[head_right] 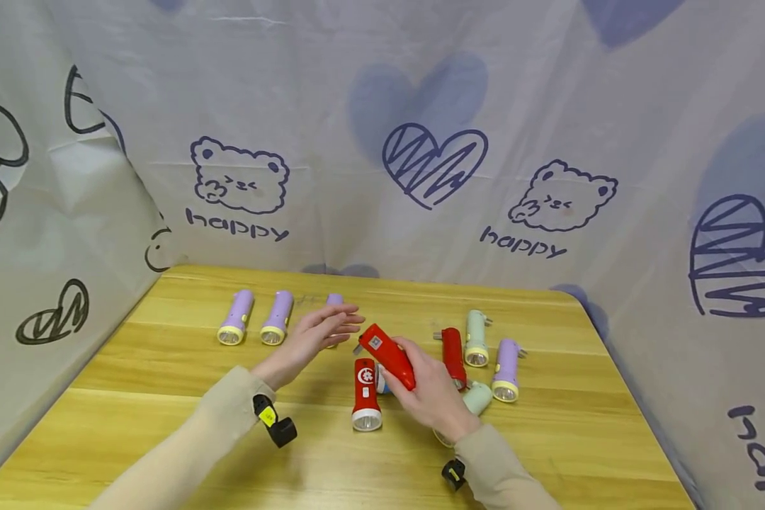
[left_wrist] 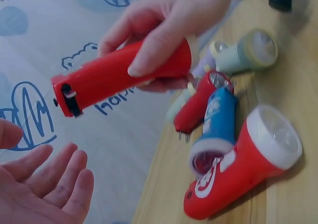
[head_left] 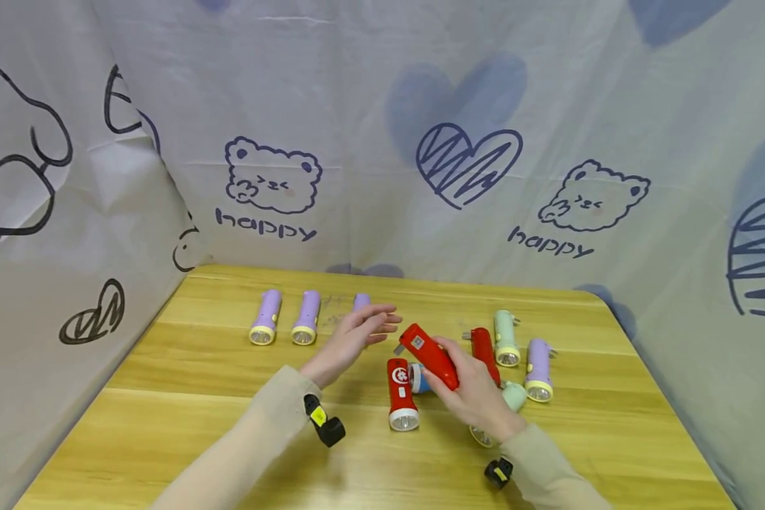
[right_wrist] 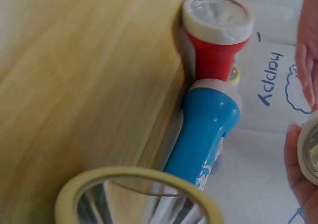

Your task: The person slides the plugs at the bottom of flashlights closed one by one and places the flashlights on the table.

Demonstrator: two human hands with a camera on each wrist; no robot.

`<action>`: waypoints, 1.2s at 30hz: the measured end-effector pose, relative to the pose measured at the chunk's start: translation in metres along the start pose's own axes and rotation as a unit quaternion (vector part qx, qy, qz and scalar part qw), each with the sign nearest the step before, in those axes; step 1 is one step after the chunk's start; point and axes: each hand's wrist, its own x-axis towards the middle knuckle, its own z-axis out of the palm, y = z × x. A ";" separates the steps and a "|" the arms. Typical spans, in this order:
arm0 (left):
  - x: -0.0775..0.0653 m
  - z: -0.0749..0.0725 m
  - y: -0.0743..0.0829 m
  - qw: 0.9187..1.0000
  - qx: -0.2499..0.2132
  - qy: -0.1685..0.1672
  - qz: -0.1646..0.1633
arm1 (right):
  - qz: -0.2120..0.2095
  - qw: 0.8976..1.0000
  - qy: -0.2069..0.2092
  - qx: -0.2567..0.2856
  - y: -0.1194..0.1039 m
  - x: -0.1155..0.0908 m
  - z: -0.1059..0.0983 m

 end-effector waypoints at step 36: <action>-0.008 0.014 -0.019 0.961 -0.220 -0.157 -0.055 | -0.029 0.999 -0.014 0.007 0.012 0.002 0.010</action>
